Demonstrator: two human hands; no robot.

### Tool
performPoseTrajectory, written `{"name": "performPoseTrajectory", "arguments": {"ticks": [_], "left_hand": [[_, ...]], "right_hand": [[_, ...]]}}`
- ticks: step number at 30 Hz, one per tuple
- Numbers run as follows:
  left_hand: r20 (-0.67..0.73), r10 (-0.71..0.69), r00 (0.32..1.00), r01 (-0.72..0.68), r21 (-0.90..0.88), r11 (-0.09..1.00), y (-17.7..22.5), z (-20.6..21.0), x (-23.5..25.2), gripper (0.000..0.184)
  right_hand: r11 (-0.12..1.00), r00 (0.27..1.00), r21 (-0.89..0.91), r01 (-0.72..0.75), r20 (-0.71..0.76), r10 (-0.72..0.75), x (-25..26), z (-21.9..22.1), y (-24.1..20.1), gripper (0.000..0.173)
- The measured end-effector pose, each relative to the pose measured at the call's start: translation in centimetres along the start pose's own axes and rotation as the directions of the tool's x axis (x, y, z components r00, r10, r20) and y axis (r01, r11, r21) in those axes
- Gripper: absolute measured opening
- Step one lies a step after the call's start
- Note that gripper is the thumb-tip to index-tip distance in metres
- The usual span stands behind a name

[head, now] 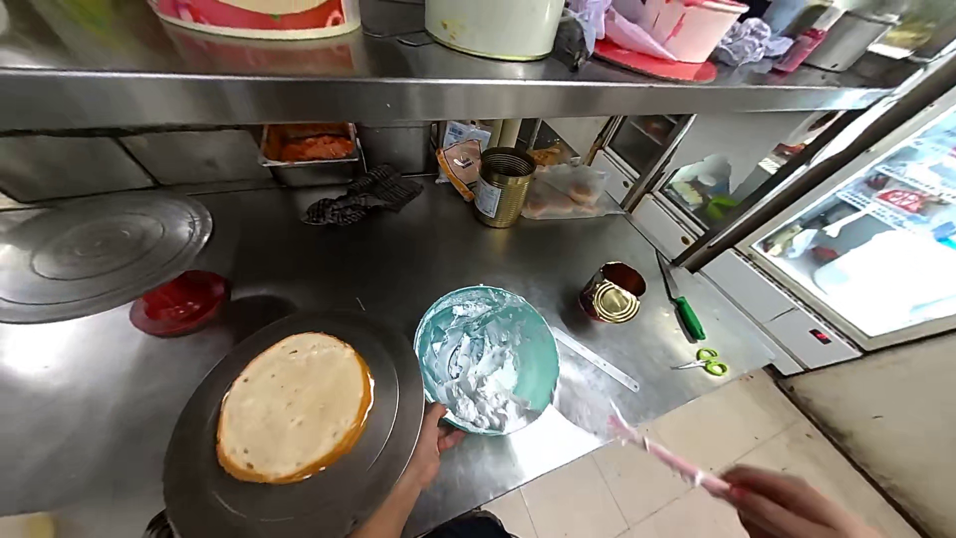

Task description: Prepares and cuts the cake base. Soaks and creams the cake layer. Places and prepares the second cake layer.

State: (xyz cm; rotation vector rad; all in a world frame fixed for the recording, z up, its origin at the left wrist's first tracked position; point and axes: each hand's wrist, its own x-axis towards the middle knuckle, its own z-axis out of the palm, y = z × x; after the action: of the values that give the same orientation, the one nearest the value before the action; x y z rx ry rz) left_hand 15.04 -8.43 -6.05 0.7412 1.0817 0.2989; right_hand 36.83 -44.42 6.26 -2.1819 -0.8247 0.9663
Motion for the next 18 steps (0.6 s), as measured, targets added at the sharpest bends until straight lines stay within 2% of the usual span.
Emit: {"name": "performPoseTrajectory", "arguments": {"ticks": [2,3,6,8,9,11,13,15,16,17,18], "left_hand": [[0.016,0.011,1.0,-0.012,0.023,1.0,-0.2,-0.6,-0.4,0.036],[0.024,0.019,1.0,-0.02,0.028,0.999,-0.4,-0.9,-0.4,0.037],[0.038,0.05,0.998,-0.052,0.069,0.996,-0.7,-1.8,-0.3,0.037],[0.052,0.054,0.997,-0.059,0.103,0.993,-0.6,-2.3,-0.3,0.037],[0.051,0.049,0.997,-0.054,0.103,0.993,-0.5,-2.5,-0.2,0.037],[0.057,0.04,0.998,-0.046,0.098,0.994,-0.6,-3.0,0.1,0.038],[0.082,0.046,0.996,-0.053,0.082,0.995,-0.6,-3.3,0.0,0.036],[0.17,0.072,0.983,-0.085,0.072,0.994,-0.6,-3.9,-0.1,0.034],[0.198,0.078,0.977,-0.098,0.091,0.991,-0.7,-4.3,-0.4,0.033],[0.17,0.056,0.984,-0.078,0.128,0.989,-0.8,-4.5,-0.8,0.032],[0.051,-0.003,0.999,-0.005,0.152,0.988,-1.4,-4.6,-0.7,0.031]], "right_hand": [[0.985,0.993,-0.158,0.075,-0.077,-0.088,3.9,-1.1,-2.3,0.036],[0.967,0.993,-0.24,0.083,-0.06,-0.1,6.4,-1.4,-3.7,0.037],[0.902,0.987,-0.414,0.125,0.146,-0.069,14.8,-0.7,-8.7,0.037],[0.844,0.97,-0.488,0.221,0.195,-0.141,19.8,1.1,-11.7,0.033],[0.83,0.967,-0.498,0.252,0.151,-0.204,21.8,1.9,-13.1,0.032],[0.837,0.933,-0.452,0.307,-0.029,-0.358,24.9,2.7,-14.4,0.037],[0.863,0.858,-0.373,0.34,-0.253,-0.447,27.0,2.3,-13.6,0.042],[0.901,0.799,-0.306,0.306,-0.431,-0.418,28.0,2.0,-10.6,0.039],[0.92,0.802,-0.299,0.255,-0.465,-0.374,28.3,2.3,-8.3,0.037],[0.924,0.824,-0.324,0.203,-0.453,-0.34,28.4,3.0,-5.6,0.034],[0.912,0.866,-0.382,0.151,-0.394,-0.308,28.5,3.9,-2.8,0.034]]}}
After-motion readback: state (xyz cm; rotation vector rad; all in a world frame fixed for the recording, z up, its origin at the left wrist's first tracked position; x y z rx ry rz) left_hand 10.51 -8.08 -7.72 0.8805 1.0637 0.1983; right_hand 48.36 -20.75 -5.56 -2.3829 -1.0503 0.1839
